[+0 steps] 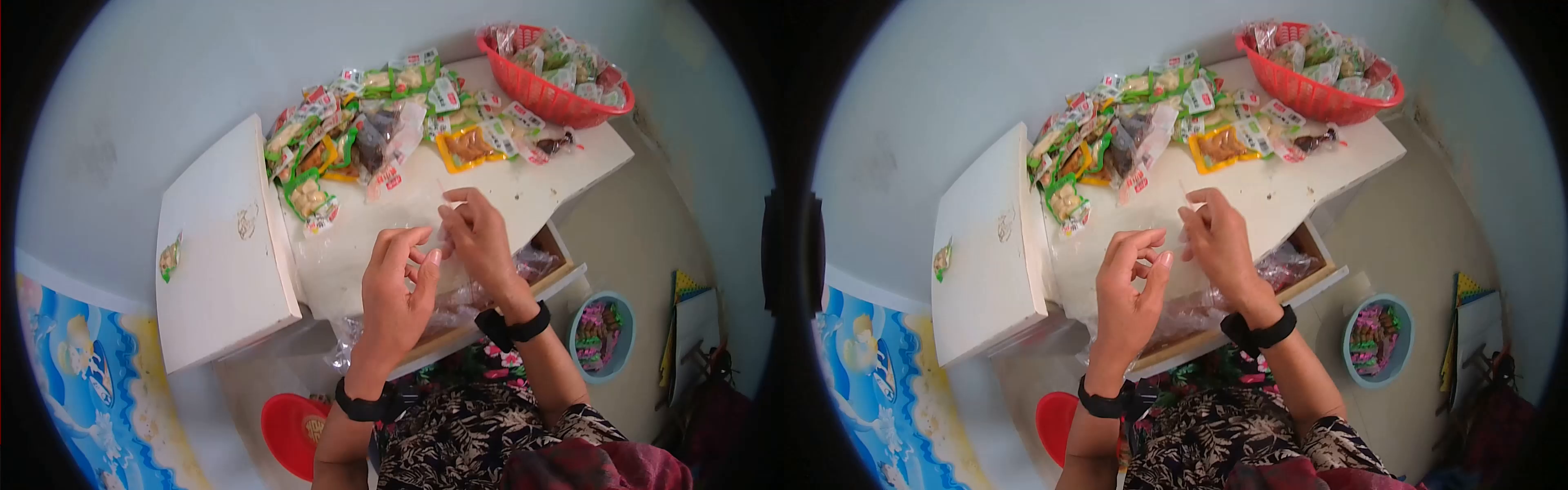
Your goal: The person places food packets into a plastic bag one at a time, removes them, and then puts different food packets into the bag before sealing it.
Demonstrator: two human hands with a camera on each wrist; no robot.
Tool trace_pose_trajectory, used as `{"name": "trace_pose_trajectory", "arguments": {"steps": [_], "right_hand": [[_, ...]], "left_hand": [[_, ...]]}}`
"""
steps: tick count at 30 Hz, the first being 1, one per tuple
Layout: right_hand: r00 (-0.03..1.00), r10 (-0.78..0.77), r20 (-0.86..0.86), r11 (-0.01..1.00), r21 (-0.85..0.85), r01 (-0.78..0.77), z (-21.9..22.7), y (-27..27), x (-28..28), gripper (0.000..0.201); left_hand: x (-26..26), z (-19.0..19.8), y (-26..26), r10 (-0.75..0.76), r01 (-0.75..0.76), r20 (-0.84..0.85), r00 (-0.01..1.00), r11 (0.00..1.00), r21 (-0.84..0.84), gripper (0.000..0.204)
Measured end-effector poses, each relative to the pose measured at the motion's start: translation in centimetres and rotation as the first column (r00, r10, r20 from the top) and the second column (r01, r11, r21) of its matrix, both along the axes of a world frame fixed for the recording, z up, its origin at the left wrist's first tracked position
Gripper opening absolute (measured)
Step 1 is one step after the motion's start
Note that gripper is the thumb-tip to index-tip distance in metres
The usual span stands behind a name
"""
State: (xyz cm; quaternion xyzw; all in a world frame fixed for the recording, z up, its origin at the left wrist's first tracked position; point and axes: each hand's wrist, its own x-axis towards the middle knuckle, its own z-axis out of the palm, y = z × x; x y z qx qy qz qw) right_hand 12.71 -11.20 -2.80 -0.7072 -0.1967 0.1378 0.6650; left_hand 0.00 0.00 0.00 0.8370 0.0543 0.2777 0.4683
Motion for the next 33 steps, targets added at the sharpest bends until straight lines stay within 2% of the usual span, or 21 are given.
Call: {"name": "trace_pose_trajectory", "arguments": {"steps": [2,3,5,6,9,10,13,17,18,21,22,25,26,29,30,33], "right_hand": [[0.995,-0.011,0.098,0.997,0.082,0.003,-1.1,0.7,-0.1,0.023],[0.981,-0.015,0.194,1.0,-0.022,0.019,0.1,-0.3,0.6,0.022],[0.938,-0.014,0.346,0.989,-0.136,0.065,-0.5,-0.3,1.0,0.02],[0.953,-0.016,0.304,0.991,-0.12,0.055,-0.6,-0.2,1.0,0.018],[0.975,0.016,0.223,0.991,-0.134,0.014,-0.2,-1.3,1.7,0.017],[0.965,0.03,0.26,0.981,-0.192,0.021,0.4,-1.7,2.2,0.018],[0.889,-0.006,0.457,0.951,-0.273,0.147,0.3,-2.9,5.3,0.018],[0.822,-0.055,0.566,0.898,-0.333,0.289,1.6,-3.8,9.6,0.02],[0.837,0.018,0.547,0.85,-0.449,0.275,2.7,-4.1,10.4,0.029],[0.702,0.139,0.698,0.807,-0.491,0.329,2.9,-4.5,12.6,0.043],[0.72,0.189,0.668,0.788,-0.54,0.295,3.2,-4.5,13.1,0.056],[0.753,0.25,0.608,0.732,-0.628,0.264,3.4,-4.4,13.9,0.063],[0.807,0.274,0.524,0.686,-0.694,0.218,3.5,-4.3,14.0,0.066],[0.699,0.372,0.611,0.683,-0.69,0.24,1.8,-4.8,14.7,0.064],[0.694,0.377,0.613,0.712,-0.672,0.206,1.8,-4.9,14.8,0.057],[0.7,0.456,0.549,0.612,-0.765,0.202,3.4,-4.4,13.4,0.05]], "left_hand": [[1.3,-2.1,1.2,0.022,-0.022,-0.02,1.0,1.0,-0.004,0.027],[2.2,-2.1,0.6,0.03,-0.033,-0.044,0.999,0.997,-0.07,0.026],[2.2,-3.5,1.6,0.051,-0.066,-0.125,0.991,0.991,-0.112,0.025],[2.2,-3.6,1.9,0.076,-0.078,-0.037,0.996,0.995,-0.069,0.022],[1.4,-3.2,2.1,0.016,-0.018,-0.073,0.997,1.0,-0.021,0.021],[1.5,-3.7,2.2,0.008,-0.007,-0.024,1.0,1.0,0.028,0.02],[1.4,-3.1,1.8,0.003,-0.002,-0.069,0.998,1.0,0.023,0.02],[1.4,-3.4,2.0,-0.009,0.01,-0.033,0.999,0.999,0.048,0.021],[1.4,-3.5,2.0,-0.011,0.012,-0.025,1.0,0.999,0.041,0.021],[1.4,-3.8,2.1,-0.01,0.01,0.0,1.0,0.999,0.041,0.021],[1.3,-3.9,2.1,-0.007,0.007,0.008,1.0,0.999,0.044,0.022],[1.2,-3.5,2.0,-0.006,0.005,0.013,1.0,0.999,0.041,0.022],[1.2,-3.4,2.0,-0.006,0.007,-0.002,1.0,0.999,0.037,0.022],[1.2,-3.6,2.0,0.0,0.0,0.003,1.0,0.999,0.045,0.022],[1.2,-3.6,2.0,-0.001,0.001,-0.002,1.0,0.999,0.042,0.022],[1.2,-3.7,2.1,-0.017,0.018,-0.004,1.0,0.999,0.036,0.022]]}}
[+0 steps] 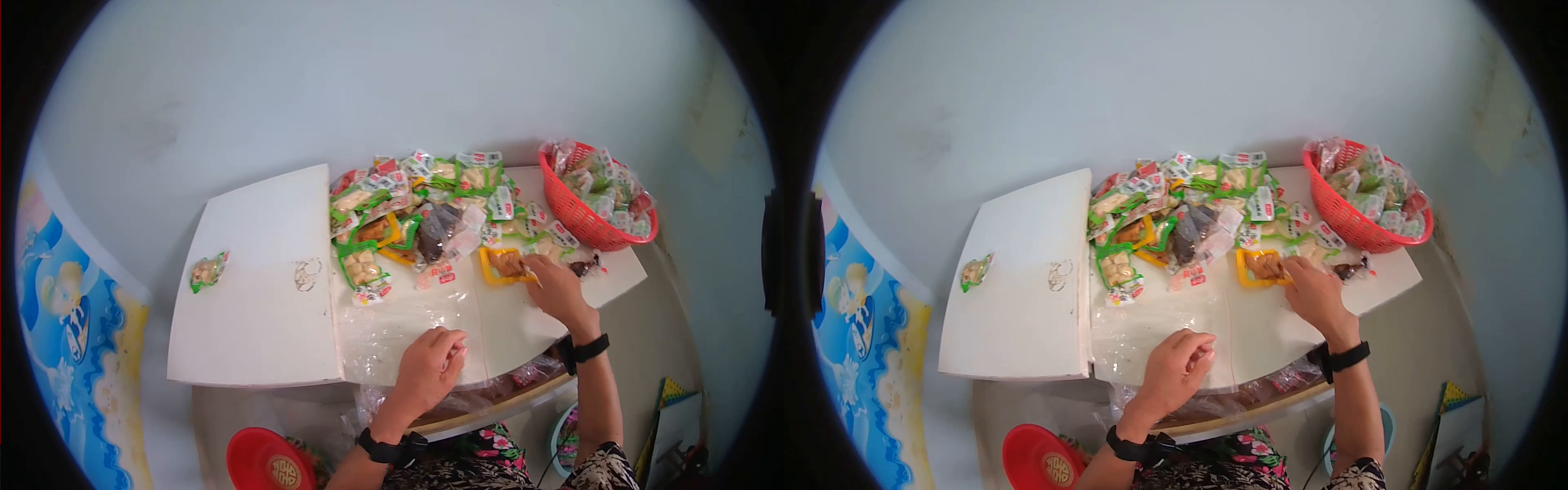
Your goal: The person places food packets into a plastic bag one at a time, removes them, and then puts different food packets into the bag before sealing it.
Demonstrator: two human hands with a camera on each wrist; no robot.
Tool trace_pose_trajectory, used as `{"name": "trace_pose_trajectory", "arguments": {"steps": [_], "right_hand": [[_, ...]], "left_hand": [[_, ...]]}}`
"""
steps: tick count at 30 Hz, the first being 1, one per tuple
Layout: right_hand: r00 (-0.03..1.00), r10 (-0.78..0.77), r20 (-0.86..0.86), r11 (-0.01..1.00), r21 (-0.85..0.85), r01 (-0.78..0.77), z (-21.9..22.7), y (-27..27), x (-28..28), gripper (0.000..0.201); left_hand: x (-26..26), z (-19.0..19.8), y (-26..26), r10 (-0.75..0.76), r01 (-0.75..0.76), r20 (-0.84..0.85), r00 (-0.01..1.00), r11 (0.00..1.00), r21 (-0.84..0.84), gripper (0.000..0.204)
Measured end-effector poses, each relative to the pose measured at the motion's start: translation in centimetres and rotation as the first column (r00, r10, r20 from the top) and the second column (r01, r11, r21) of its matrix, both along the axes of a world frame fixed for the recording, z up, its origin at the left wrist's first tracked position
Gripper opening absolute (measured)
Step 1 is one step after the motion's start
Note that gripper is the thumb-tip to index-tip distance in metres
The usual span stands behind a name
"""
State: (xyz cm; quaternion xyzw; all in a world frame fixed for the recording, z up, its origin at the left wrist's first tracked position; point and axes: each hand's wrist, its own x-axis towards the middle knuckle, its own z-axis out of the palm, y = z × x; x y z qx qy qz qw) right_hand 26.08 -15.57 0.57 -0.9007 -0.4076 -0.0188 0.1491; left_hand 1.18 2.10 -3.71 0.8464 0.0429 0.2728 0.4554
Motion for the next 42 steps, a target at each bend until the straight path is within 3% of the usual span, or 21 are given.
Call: {"name": "trace_pose_trajectory", "arguments": {"steps": [1,7,10,15,18,22,23,26,32,36,37,42], "right_hand": [[0.991,0.045,0.125,0.998,0.034,-0.049,-0.5,0.0,-0.4,0.045],[0.993,0.061,0.103,0.991,0.108,-0.073,-1.4,-0.1,-1.2,0.041],[0.985,0.036,0.171,0.999,0.004,-0.037,-1.7,0.5,-1.2,0.032],[0.931,0.001,0.366,0.992,-0.115,0.045,-2.2,1.3,-1.1,0.013],[0.88,-0.022,0.474,0.999,0.034,0.007,-3.0,0.4,-0.1,0.008],[0.911,-0.171,0.376,0.911,0.413,0.001,-1.3,-1.0,-1.9,0.008],[0.926,-0.212,0.312,0.897,0.439,0.058,-0.9,-1.6,-3.1,0.008],[0.95,-0.295,0.098,0.836,0.509,0.207,0.2,-3.2,-5.4,0.009],[0.918,-0.22,-0.331,0.697,0.605,0.385,-2.7,-6.3,-8.0,0.012],[0.775,-0.041,-0.631,0.582,0.615,0.532,-2.5,-7.2,-9.9,0.021],[0.748,0.009,-0.664,0.582,0.612,0.536,-2.7,-7.6,-10.2,0.031],[0.688,0.037,-0.725,0.637,0.547,0.543,-3.7,-8.6,-11.7,0.034]], "left_hand": [[0.0,-0.2,0.1,-0.003,0.003,0.001,1.0,1.0,0.022,0.022],[0.0,-0.3,0.0,0.0,-0.001,0.031,1.0,0.998,0.056,0.021],[-0.2,0.1,0.0,-0.022,0.023,-0.028,0.999,0.999,0.023,0.023],[0.0,-0.7,0.1,-0.005,0.001,0.072,0.997,0.998,0.062,0.02],[-0.2,-0.6,0.2,0.019,-0.025,0.072,0.997,0.997,0.07,0.019],[-0.2,0.3,-0.8,0.113,-0.114,0.024,0.993,0.992,0.045,0.023],[0.0,0.4,-1.0,0.149,-0.15,0.018,0.989,0.988,0.025,0.033],[0.6,2.2,-2.4,0.246,-0.237,-0.012,0.969,0.944,0.23,0.042],[2.4,1.8,-4.3,0.296,-0.224,-0.06,0.953,0.827,0.516,0.043],[2.6,0.9,-3.6,0.271,-0.176,-0.122,0.955,0.847,0.501,0.029],[2.4,1.0,-3.3,0.246,-0.158,-0.129,0.961,0.866,0.474,0.025],[1.1,1.4,-2.3,0.162,-0.104,-0.207,0.965,0.958,0.266,0.014]]}}
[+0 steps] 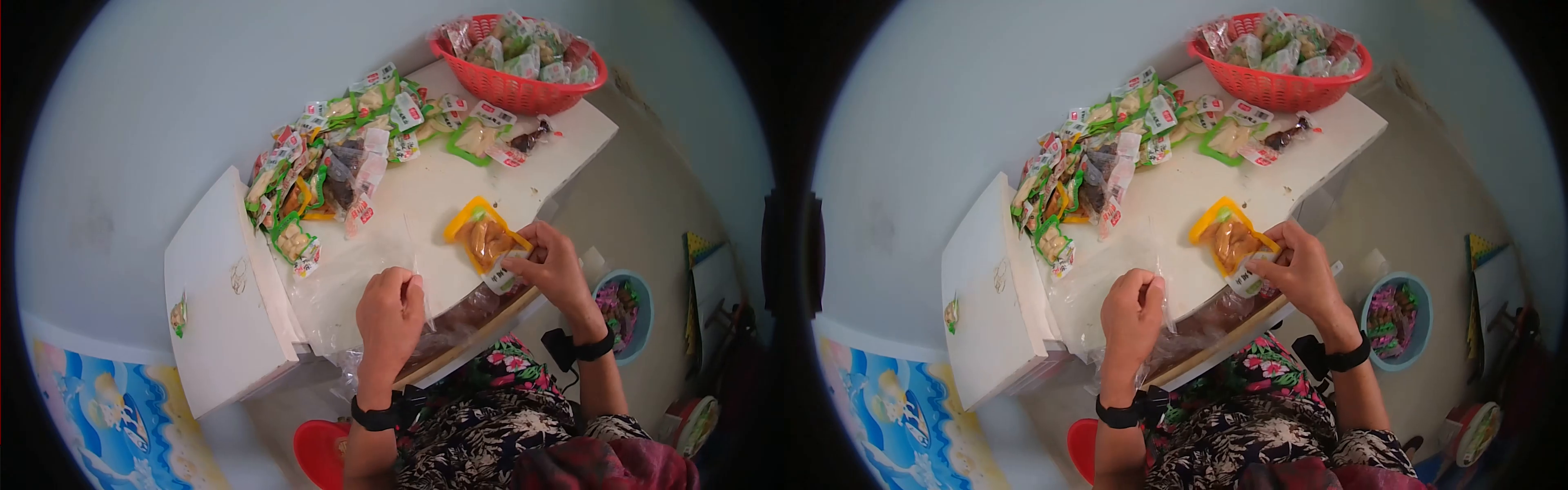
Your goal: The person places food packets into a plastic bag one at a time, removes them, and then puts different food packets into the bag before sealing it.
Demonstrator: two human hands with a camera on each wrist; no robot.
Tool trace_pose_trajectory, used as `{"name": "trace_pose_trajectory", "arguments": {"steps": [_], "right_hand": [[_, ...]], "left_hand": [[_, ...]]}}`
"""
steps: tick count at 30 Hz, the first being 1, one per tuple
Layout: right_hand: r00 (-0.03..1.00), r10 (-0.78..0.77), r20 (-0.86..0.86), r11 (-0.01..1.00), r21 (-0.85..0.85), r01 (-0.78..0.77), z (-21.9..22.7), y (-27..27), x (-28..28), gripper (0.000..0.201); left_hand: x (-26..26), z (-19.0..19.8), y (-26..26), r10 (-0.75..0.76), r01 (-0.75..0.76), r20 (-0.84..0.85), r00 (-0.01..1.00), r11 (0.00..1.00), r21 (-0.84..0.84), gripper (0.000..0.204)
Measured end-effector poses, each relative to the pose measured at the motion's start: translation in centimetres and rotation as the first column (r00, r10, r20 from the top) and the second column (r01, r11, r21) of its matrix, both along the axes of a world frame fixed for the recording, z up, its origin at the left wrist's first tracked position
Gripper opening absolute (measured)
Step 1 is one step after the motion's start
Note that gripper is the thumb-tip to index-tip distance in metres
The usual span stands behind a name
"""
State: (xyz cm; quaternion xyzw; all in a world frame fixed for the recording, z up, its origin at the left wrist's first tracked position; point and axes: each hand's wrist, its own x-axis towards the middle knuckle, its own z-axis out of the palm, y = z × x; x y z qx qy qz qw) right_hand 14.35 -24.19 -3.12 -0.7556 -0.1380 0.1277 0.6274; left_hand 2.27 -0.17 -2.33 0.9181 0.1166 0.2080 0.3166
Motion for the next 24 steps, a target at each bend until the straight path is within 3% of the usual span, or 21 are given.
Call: {"name": "trace_pose_trajectory", "arguments": {"steps": [5,8,11,14,20,24], "right_hand": [[0.998,0.05,-0.032,0.993,0.107,-0.046,0.4,-0.5,-0.3,0.029],[0.989,0.037,-0.141,0.954,0.301,0.007,2.6,0.8,-1.7,0.025],[0.992,0.063,-0.113,0.933,0.359,-0.018,3.6,2.5,-3.3,0.021],[0.999,0.054,-0.006,0.968,0.245,-0.051,3.0,3.2,-3.9,0.021],[0.995,0.074,0.072,0.986,0.147,-0.084,3.2,2.6,-3.6,0.021],[0.993,0.109,0.047,0.977,0.178,-0.116,3.2,2.9,-3.6,0.02]], "left_hand": [[-0.9,-1.2,0.6,-0.04,0.049,0.044,0.998,0.969,-0.24,0.01],[-1.2,-0.8,-0.2,-0.013,0.019,0.026,1.0,0.97,-0.244,0.009],[-1.2,-1.0,-1.0,0.015,-0.001,0.044,0.999,0.954,-0.298,0.01],[-1.5,-0.8,-1.2,0.06,-0.008,0.099,0.993,0.886,-0.463,0.009],[-2.1,-0.6,-0.3,0.219,-0.083,0.196,0.956,0.84,-0.536,0.008],[-1.9,-0.7,-0.3,0.133,-0.007,0.206,0.969,0.855,-0.519,0.009]]}}
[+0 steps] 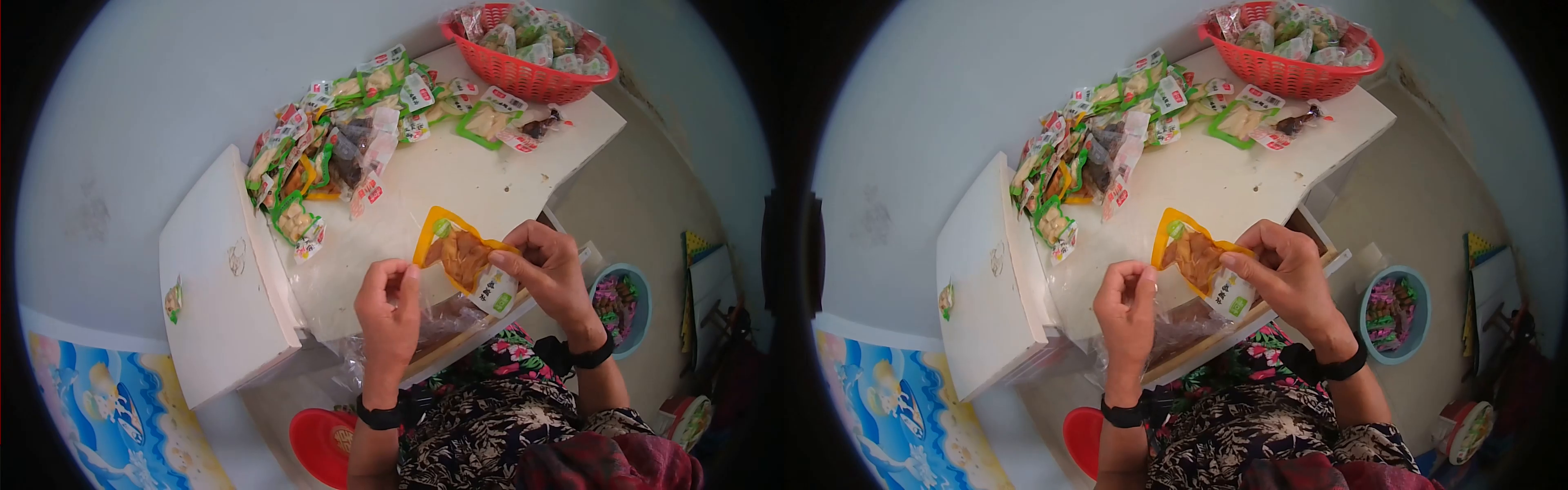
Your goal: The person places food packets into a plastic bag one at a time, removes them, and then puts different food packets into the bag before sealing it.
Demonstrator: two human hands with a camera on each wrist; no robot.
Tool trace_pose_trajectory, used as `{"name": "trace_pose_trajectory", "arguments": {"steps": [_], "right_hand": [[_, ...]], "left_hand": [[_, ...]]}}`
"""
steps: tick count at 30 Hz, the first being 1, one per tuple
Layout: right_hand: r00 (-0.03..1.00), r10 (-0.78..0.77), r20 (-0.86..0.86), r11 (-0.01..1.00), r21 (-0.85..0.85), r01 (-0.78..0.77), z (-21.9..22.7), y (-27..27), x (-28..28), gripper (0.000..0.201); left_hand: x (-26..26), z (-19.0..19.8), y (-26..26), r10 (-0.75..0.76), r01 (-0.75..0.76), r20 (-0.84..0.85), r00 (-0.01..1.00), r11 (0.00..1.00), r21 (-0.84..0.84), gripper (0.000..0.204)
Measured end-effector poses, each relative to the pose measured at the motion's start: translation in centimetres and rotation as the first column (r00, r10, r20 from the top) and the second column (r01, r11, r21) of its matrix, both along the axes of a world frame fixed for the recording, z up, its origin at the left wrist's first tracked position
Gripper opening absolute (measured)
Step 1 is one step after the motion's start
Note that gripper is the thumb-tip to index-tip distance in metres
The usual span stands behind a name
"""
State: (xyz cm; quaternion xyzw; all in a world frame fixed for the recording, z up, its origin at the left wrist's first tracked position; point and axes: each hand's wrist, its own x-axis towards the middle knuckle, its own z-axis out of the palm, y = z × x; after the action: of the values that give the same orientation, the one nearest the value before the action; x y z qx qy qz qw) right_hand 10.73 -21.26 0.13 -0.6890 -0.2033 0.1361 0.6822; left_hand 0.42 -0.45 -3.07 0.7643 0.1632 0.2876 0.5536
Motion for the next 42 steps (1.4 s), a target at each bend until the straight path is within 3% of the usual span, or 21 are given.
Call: {"name": "trace_pose_trajectory", "arguments": {"steps": [2,5,8,14,20,26,30,33,36,37,41,42], "right_hand": [[1.0,-0.006,0.03,1.0,-0.015,0.007,-0.3,0.4,-0.2,0.019],[0.99,0.097,0.101,0.975,-0.209,-0.074,0.4,0.1,0.0,0.016],[0.977,0.206,0.047,0.964,-0.181,-0.195,-0.6,0.2,0.5,0.013],[0.958,0.207,-0.199,0.952,-0.183,-0.244,1.2,0.6,2.8,0.015],[0.957,0.257,-0.132,0.951,-0.144,-0.275,-0.3,1.5,3.9,0.015],[0.96,0.248,-0.132,0.961,-0.095,-0.261,-1.3,2.1,4.5,0.015],[0.945,0.281,-0.165,0.955,-0.044,-0.292,-0.4,3.2,3.8,0.014],[0.936,0.35,-0.038,0.93,-0.103,-0.352,-2.6,4.2,4.0,0.012],[0.965,0.254,-0.058,0.957,-0.129,-0.26,-2.1,4.6,3.1,0.011],[0.943,0.293,-0.158,0.952,-0.044,-0.303,-1.6,4.3,3.0,0.012],[0.952,0.253,-0.172,0.964,-0.037,-0.263,-0.4,3.4,2.0,0.048],[0.956,0.248,-0.158,0.964,-0.056,-0.259,-0.5,3.3,2.0,0.047]], "left_hand": [[0.3,-0.3,-0.4,-0.037,0.034,0.031,0.999,0.994,0.106,0.009],[0.1,0.5,-0.9,-0.032,0.033,-0.01,0.999,0.995,0.089,0.008],[0.2,1.6,-1.7,-0.123,0.107,0.053,0.991,0.964,0.242,0.007],[0.3,3.1,-2.3,-0.196,0.174,0.053,0.979,0.945,0.278,0.007],[0.1,2.4,-0.9,-0.098,0.109,-0.063,0.993,0.974,0.197,0.007],[-0.1,1.7,-1.2,-0.094,0.098,-0.03,0.995,0.934,0.343,0.008],[0.4,2.2,-2.1,-0.204,0.176,0.047,0.978,0.924,0.34,0.007],[0.7,2.7,-2.7,-0.285,0.259,0.036,0.958,0.911,0.322,0.007],[1.3,2.2,-2.9,-0.274,0.208,0.116,0.955,0.893,0.398,0.007],[1.2,2.2,-2.8,-0.244,0.182,0.109,0.964,0.896,0.406,0.007],[0.8,1.9,-2.5,-0.126,0.08,0.069,0.99,0.881,0.466,0.008],[0.7,1.8,-2.5,-0.101,0.061,0.056,0.993,0.871,0.488,0.008]]}}
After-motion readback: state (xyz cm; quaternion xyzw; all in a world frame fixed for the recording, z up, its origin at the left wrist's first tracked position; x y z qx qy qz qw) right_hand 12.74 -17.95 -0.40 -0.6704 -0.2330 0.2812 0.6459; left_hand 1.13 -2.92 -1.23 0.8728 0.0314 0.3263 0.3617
